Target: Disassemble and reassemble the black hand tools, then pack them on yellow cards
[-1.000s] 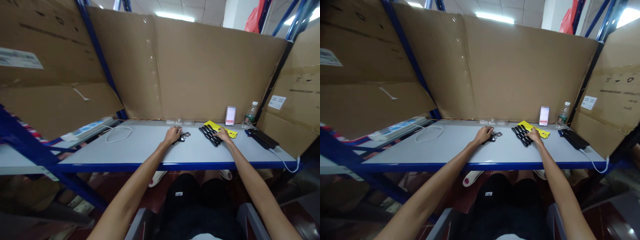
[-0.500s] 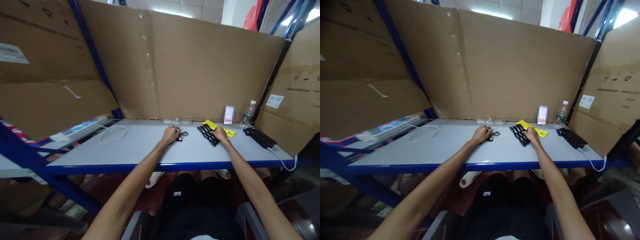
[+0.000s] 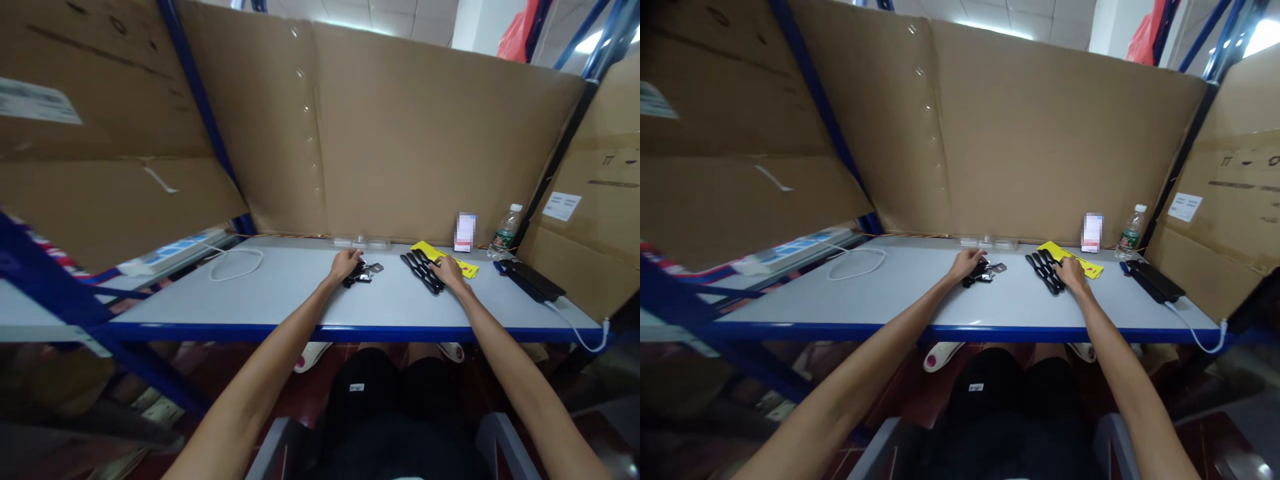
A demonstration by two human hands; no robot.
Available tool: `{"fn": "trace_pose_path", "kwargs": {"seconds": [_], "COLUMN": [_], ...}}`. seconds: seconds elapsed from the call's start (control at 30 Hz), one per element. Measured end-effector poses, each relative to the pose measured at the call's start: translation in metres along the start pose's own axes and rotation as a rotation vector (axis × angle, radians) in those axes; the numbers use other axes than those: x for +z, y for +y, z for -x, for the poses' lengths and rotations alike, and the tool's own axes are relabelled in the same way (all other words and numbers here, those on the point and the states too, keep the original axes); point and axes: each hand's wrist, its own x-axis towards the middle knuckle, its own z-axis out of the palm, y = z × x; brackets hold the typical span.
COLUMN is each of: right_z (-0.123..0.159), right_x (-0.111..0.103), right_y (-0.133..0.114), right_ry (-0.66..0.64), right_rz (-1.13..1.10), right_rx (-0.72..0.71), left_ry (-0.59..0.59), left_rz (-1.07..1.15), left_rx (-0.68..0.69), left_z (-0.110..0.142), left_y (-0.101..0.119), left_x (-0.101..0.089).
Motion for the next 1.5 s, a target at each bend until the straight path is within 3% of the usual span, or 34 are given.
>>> {"fn": "trace_pose_path", "kwargs": {"seconds": [0.23, 0.4, 0.6, 0.87, 1.0, 1.1, 1.17, 1.5], "right_z": [0.005, 0.004, 0.004, 0.011, 0.03, 0.049, 0.057, 0.055], "right_x": [-0.002, -0.004, -0.005, -0.013, -0.017, -0.012, -0.008, -0.007], "right_y": [-0.005, -0.004, -0.005, -0.008, -0.028, -0.048, -0.057, -0.053], "right_ry": [-0.002, 0.009, -0.007, -0.002, 0.136, 0.073, 0.038, 0.052], "right_rz": [0.105, 0.068, 0.025, 0.005, 0.021, 0.053, 0.129, 0.27], "right_rx": [-0.094, -0.014, 0.044, 0.01, -0.15, -0.364, -0.433, -0.343], "left_ry": [0.036, 0.056, -0.008, -0.021, -0.03, -0.029, -0.024, 0.035], "left_rz": [0.12, -0.05, -0.168, -0.281, -0.311, -0.317, -0.309, -0.091], "left_rx": [-0.01, 0.107, 0.091, 0.098, 0.095, 0.103, 0.106, 0.006], "left_z": [0.003, 0.01, 0.014, 0.016, 0.016, 0.016, 0.016, 0.006], "left_y": [0.0, 0.006, 0.011, 0.013, 0.016, 0.017, 0.017, 0.01], "left_x": [-0.003, -0.004, -0.004, -0.002, -0.002, -0.002, -0.001, -0.004]}}
